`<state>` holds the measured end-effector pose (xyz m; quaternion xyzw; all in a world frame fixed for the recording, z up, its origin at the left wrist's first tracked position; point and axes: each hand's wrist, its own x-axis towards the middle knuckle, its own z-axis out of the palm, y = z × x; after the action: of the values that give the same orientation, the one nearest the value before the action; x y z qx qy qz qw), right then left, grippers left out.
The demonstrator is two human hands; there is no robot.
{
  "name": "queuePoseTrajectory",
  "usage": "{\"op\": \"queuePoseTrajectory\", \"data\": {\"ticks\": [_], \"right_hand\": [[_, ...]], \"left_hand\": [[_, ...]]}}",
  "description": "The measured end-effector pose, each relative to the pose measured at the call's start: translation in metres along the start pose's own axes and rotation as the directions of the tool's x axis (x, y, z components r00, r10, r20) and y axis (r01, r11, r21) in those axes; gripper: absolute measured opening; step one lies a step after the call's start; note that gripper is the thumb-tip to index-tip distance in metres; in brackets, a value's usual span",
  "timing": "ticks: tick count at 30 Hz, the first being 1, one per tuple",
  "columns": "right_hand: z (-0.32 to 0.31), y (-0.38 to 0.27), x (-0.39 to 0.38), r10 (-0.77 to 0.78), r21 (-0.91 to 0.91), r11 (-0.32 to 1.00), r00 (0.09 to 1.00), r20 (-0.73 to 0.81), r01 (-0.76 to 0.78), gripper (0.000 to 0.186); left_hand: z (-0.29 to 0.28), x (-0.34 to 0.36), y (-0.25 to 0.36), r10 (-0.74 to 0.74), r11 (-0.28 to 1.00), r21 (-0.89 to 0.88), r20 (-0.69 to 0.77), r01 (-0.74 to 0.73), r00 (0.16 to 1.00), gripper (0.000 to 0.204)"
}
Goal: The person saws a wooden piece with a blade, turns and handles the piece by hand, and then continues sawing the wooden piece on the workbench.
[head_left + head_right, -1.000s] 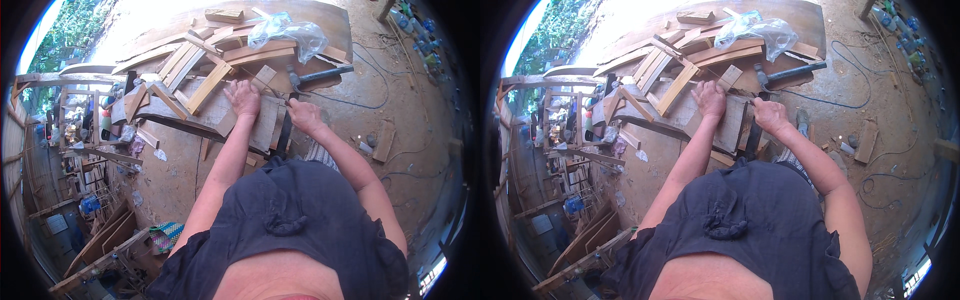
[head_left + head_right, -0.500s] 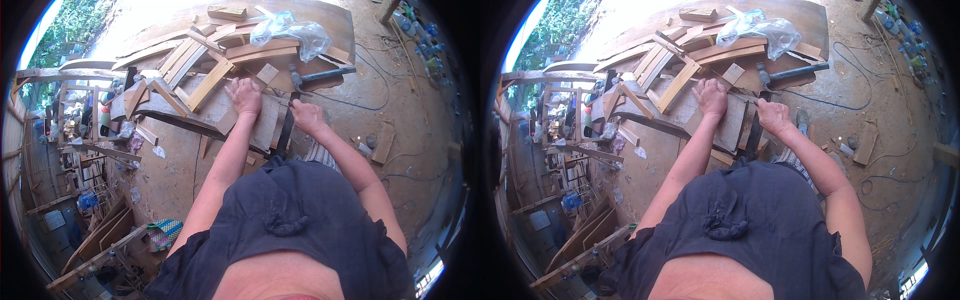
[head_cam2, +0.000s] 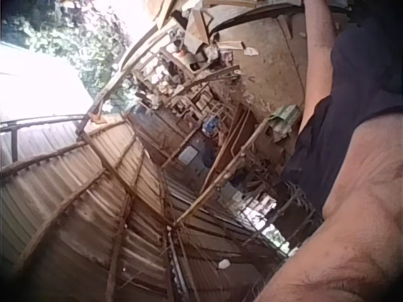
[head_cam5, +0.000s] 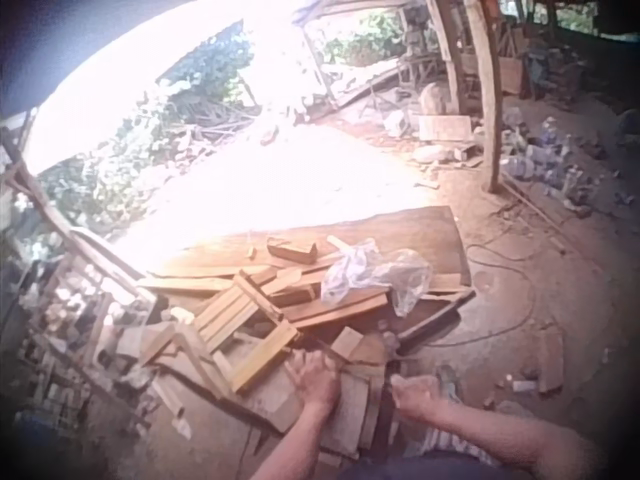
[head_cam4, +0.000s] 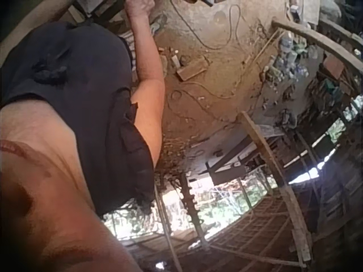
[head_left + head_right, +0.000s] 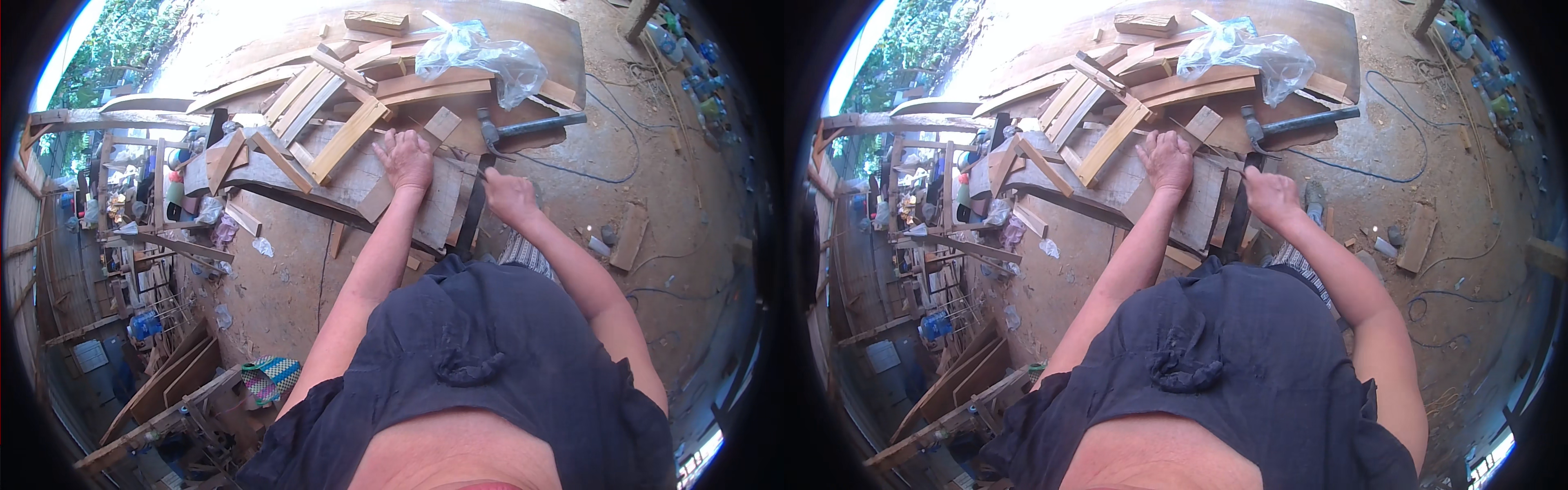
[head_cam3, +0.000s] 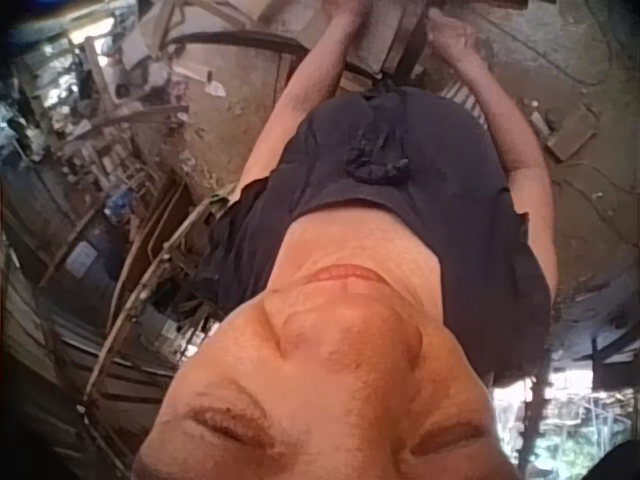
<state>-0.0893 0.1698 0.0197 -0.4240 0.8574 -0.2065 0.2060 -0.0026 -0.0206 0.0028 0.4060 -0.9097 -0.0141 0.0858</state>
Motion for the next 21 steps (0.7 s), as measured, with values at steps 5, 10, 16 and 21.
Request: {"op": "queuePoseTrajectory", "data": {"ticks": [5, 10, 16, 21], "right_hand": [[-0.01, -0.014, 0.011, -0.003, -0.012, 1.0, 1.0, 0.013, 0.003, 0.014], [0.005, -0.014, 0.029, -0.038, 0.014, 0.999, 0.999, -0.011, 0.038, 0.013], [-0.018, 0.002, -0.023, 0.057, -0.022, 0.998, 0.994, 0.091, -0.056, 0.013], [0.003, -0.011, 0.027, -0.038, -0.019, 0.999, 0.999, -0.024, 0.038, 0.018]], "left_hand": [[-0.006, -0.001, 0.005, 0.019, 0.999, -0.031, -0.019, -0.02, 1.0, 0.023], [0.001, 0.001, 0.004, 0.017, 1.0, 0.002, -0.011, -0.017, 1.0, 0.023], [-0.005, -0.001, 0.002, -0.004, 1.0, -0.026, 0.011, 0.004, 1.0, 0.024], [-0.001, 0.0, 0.005, 0.039, 0.999, -0.036, -0.064, -0.041, 0.997, 0.02]]}}
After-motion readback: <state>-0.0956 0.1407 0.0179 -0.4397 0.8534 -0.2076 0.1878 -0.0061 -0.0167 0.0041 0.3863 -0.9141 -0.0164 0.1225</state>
